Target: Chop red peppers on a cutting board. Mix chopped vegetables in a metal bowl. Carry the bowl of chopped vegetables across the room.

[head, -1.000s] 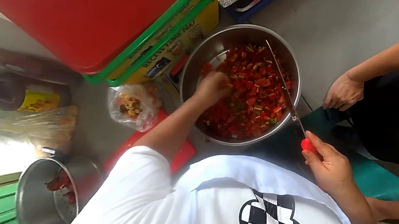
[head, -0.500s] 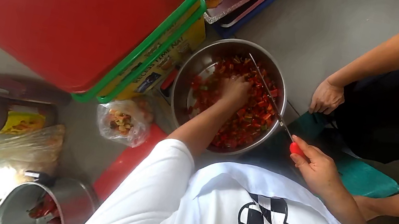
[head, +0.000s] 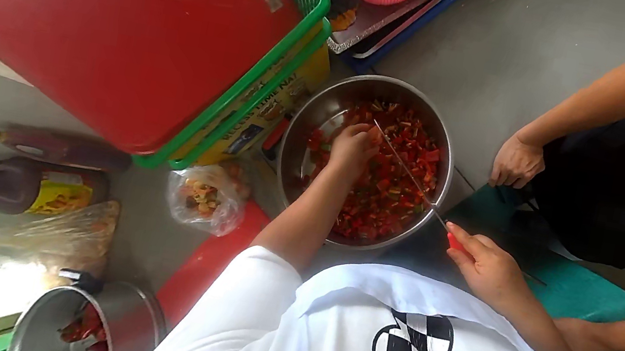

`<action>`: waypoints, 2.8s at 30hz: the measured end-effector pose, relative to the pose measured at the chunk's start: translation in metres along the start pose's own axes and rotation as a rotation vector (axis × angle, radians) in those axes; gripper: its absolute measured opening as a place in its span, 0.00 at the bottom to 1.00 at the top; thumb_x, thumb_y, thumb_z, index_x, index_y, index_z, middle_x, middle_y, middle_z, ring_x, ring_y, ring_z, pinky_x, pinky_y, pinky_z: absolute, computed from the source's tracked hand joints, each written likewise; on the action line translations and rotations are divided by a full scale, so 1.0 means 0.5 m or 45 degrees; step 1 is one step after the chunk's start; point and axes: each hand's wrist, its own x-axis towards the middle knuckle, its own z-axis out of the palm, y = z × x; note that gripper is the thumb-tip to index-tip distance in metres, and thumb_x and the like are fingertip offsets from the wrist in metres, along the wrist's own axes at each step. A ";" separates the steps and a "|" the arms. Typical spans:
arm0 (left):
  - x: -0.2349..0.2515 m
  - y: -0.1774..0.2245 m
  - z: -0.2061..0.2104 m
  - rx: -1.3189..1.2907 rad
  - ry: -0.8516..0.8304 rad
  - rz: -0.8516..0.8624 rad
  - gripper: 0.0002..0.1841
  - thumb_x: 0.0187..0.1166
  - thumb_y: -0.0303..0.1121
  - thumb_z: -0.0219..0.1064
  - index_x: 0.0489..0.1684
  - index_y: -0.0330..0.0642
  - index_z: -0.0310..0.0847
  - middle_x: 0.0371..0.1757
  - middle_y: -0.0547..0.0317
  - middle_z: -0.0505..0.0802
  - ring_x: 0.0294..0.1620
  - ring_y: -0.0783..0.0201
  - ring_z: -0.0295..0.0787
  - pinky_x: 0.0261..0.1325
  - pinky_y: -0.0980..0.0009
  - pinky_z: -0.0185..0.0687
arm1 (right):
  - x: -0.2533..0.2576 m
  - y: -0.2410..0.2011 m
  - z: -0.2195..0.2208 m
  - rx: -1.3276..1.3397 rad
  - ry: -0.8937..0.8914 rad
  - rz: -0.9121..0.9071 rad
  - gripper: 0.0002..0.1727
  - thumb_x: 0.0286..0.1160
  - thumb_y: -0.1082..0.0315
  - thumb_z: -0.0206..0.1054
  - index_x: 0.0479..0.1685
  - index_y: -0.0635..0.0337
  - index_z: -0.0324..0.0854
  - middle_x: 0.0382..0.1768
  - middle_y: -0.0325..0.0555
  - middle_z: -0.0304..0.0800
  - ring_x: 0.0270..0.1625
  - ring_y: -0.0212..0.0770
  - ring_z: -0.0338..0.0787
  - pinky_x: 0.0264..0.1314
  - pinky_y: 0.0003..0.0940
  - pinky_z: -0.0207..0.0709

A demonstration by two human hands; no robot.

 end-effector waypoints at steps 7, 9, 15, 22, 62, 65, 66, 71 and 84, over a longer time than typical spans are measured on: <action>-0.027 -0.005 -0.008 -0.106 0.122 0.061 0.18 0.81 0.25 0.66 0.67 0.32 0.71 0.50 0.49 0.87 0.43 0.63 0.89 0.49 0.68 0.88 | -0.005 0.010 0.009 -0.075 0.008 -0.096 0.22 0.86 0.60 0.62 0.76 0.54 0.83 0.46 0.62 0.92 0.46 0.60 0.93 0.48 0.55 0.86; -0.036 -0.008 -0.011 -0.113 0.115 0.047 0.17 0.80 0.25 0.68 0.64 0.32 0.73 0.49 0.49 0.87 0.44 0.62 0.88 0.50 0.66 0.88 | -0.002 0.009 0.014 -0.090 0.007 -0.114 0.22 0.86 0.61 0.62 0.76 0.53 0.83 0.45 0.62 0.92 0.45 0.60 0.93 0.47 0.54 0.86; -0.093 0.000 -0.013 0.069 -0.098 -0.168 0.12 0.84 0.26 0.63 0.61 0.37 0.75 0.47 0.54 0.86 0.39 0.65 0.85 0.45 0.69 0.86 | 0.031 -0.015 0.016 -0.075 -0.054 -0.010 0.23 0.87 0.62 0.64 0.79 0.50 0.80 0.49 0.62 0.92 0.49 0.60 0.93 0.52 0.56 0.86; -0.049 0.003 -0.081 1.478 -0.168 0.655 0.15 0.82 0.29 0.64 0.63 0.39 0.89 0.69 0.41 0.89 0.77 0.43 0.80 0.82 0.44 0.67 | 0.010 0.003 -0.015 0.062 0.034 -0.011 0.24 0.86 0.60 0.64 0.80 0.52 0.79 0.52 0.59 0.92 0.48 0.53 0.92 0.52 0.51 0.85; -0.059 -0.046 -0.107 0.050 0.248 0.137 0.18 0.86 0.26 0.62 0.71 0.30 0.71 0.55 0.45 0.87 0.44 0.64 0.90 0.49 0.69 0.88 | 0.010 0.000 0.019 0.043 -0.138 -0.169 0.24 0.85 0.59 0.61 0.75 0.56 0.83 0.51 0.62 0.94 0.50 0.60 0.93 0.54 0.53 0.85; -0.061 -0.044 -0.084 -0.052 0.293 0.166 0.17 0.83 0.27 0.67 0.66 0.32 0.71 0.48 0.49 0.88 0.39 0.65 0.89 0.45 0.69 0.88 | 0.007 -0.003 0.017 0.035 -0.148 -0.148 0.23 0.85 0.59 0.62 0.74 0.57 0.84 0.49 0.63 0.93 0.48 0.60 0.93 0.52 0.53 0.85; -0.063 -0.044 -0.077 -0.099 0.286 0.177 0.17 0.82 0.26 0.68 0.64 0.33 0.70 0.46 0.51 0.88 0.38 0.66 0.89 0.45 0.69 0.89 | 0.006 -0.003 0.017 0.029 -0.148 -0.142 0.23 0.85 0.59 0.62 0.74 0.56 0.84 0.48 0.63 0.93 0.48 0.60 0.93 0.51 0.53 0.85; -0.082 -0.033 -0.053 -0.224 0.302 0.197 0.13 0.82 0.24 0.66 0.60 0.34 0.72 0.43 0.52 0.88 0.38 0.66 0.90 0.46 0.69 0.89 | 0.001 0.000 0.022 0.000 -0.117 -0.160 0.22 0.85 0.59 0.62 0.74 0.54 0.84 0.47 0.62 0.93 0.46 0.60 0.93 0.49 0.53 0.86; -0.111 -0.036 -0.109 0.783 -0.249 0.183 0.16 0.87 0.29 0.62 0.68 0.33 0.82 0.66 0.47 0.90 0.63 0.61 0.89 0.70 0.61 0.82 | 0.023 -0.014 0.010 0.044 -0.109 -0.076 0.24 0.86 0.60 0.61 0.79 0.55 0.80 0.54 0.62 0.93 0.54 0.59 0.93 0.60 0.55 0.85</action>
